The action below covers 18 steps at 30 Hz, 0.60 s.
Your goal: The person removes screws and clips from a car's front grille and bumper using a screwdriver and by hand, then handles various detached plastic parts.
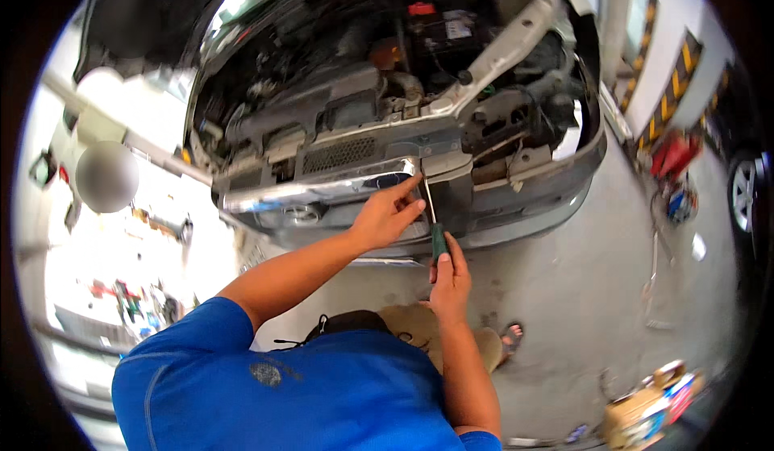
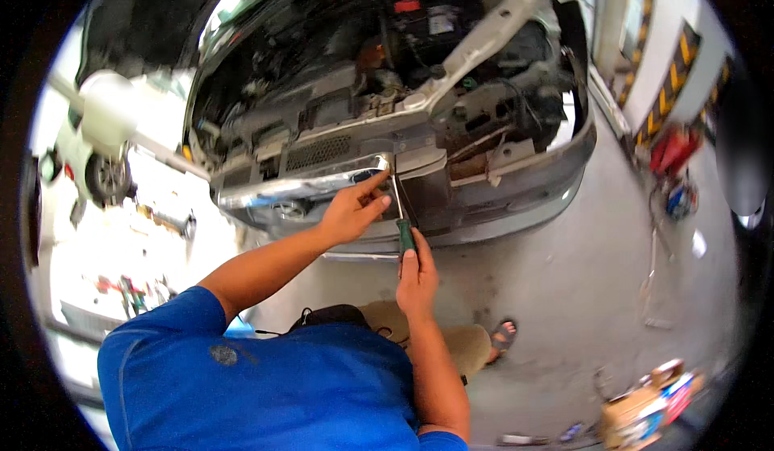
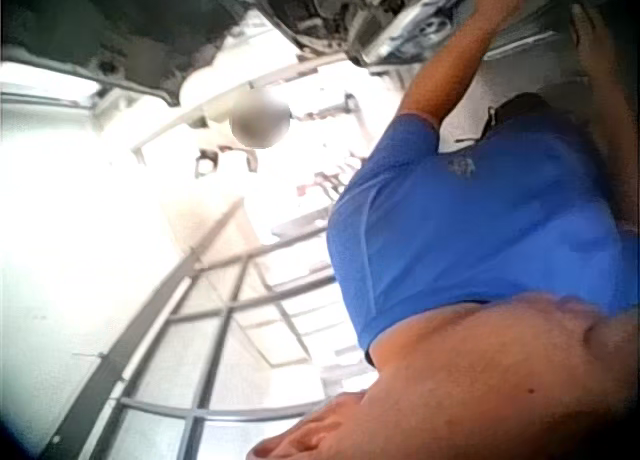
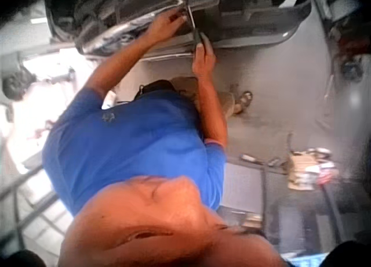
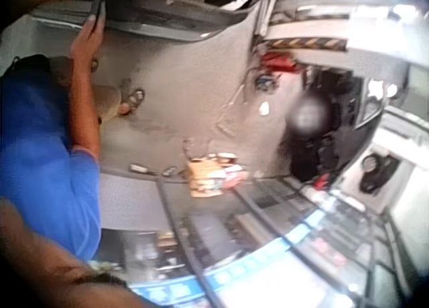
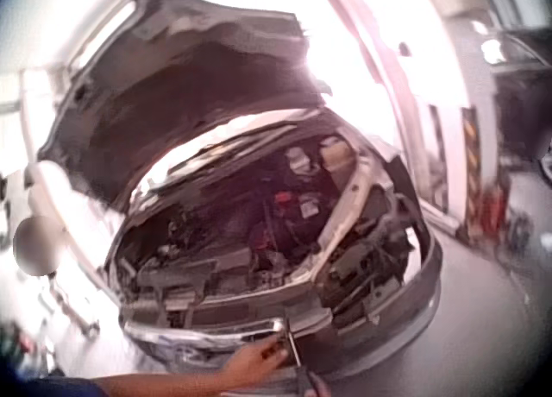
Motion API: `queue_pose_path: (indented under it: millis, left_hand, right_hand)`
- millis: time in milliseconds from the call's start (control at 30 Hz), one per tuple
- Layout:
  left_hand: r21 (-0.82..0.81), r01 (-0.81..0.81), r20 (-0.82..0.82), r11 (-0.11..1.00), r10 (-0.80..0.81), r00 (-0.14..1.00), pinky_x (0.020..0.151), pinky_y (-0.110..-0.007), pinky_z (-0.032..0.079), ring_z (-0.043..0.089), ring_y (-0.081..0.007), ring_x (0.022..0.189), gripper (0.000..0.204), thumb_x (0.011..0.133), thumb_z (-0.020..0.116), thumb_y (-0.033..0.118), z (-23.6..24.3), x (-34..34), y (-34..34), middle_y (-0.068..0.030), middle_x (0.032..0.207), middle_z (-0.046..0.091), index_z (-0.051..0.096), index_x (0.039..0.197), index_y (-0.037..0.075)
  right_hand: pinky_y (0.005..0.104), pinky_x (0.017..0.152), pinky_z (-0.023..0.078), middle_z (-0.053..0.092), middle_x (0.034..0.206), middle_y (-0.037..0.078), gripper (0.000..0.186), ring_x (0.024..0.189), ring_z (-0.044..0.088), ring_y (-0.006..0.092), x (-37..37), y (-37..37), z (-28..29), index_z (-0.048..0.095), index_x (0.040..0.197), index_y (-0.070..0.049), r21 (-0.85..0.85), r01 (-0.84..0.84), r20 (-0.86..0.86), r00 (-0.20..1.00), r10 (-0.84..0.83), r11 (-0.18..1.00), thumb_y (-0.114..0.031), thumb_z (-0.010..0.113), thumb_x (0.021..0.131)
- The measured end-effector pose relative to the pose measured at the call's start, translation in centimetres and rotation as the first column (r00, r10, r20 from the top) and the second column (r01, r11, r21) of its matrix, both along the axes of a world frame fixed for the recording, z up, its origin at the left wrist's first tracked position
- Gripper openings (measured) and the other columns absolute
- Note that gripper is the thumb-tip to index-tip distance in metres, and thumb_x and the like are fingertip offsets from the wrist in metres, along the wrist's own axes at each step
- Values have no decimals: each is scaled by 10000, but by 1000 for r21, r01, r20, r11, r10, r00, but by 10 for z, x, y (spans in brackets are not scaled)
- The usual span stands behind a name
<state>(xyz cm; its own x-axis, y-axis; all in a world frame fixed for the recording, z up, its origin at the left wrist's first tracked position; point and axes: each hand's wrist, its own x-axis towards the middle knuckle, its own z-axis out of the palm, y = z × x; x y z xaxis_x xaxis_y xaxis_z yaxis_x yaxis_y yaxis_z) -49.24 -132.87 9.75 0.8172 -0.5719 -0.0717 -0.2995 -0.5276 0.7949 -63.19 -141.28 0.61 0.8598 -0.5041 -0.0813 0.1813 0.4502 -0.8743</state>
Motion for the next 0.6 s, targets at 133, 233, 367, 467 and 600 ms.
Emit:
queue_pose_path:
  millis: [133, 233, 367, 467, 600]
  left_hand:
    - [434, 170, 242, 885, -296, 924, 630, -336, 463, 573, -233, 626, 500, 868, 575, 239, 1, 57, -9, -141, 726, 608, 476, 1319, 46]
    - [530, 277, 255, 801, -462, 849, 637, -359, 464, 588, -250, 654, 497, 846, 572, 250, -7, 94, -22, -163, 729, 609, 501, 1294, 48]
    - [646, 261, 314, 717, -561, 766, 670, -400, 471, 616, -300, 730, 523, 803, 566, 258, -21, 117, -33, -197, 780, 632, 511, 1274, 36]
    - [681, 231, 327, 695, -572, 752, 703, -434, 486, 632, -361, 795, 538, 779, 559, 275, -22, 118, -38, -200, 816, 650, 520, 1253, 24]
    - [741, 193, 352, 644, -616, 705, 704, -435, 485, 634, -355, 801, 567, 778, 567, 292, -26, 117, -37, -194, 815, 654, 501, 1258, -3]
  right_hand:
    - [185, 524, 326, 481, 756, -24, 384, 608, 389, 39, 49, 23, -26, 499, 1286, -13, 111, 166, 62, 983, -173, 980, -222, 463, 965]
    - [183, 523, 321, 472, 744, -32, 378, 607, 383, 37, 89, 42, -61, 507, 1274, -11, 109, 291, 50, 953, -297, 951, -226, 467, 966]
    - [266, 776, 384, 564, 995, 90, 372, 879, 512, 161, 114, 44, -68, 521, 1245, 3, 120, 340, 27, 938, -345, 933, -225, 454, 960]
    - [266, 775, 392, 569, 985, 88, 360, 878, 520, 161, 124, 45, -68, 533, 1223, 14, 149, 355, 49, 930, -365, 923, -215, 454, 957]
    - [188, 539, 340, 477, 722, -39, 338, 621, 405, 34, 134, 44, -72, 547, 1206, 20, 140, 396, 84, 909, -409, 908, -196, 470, 956]
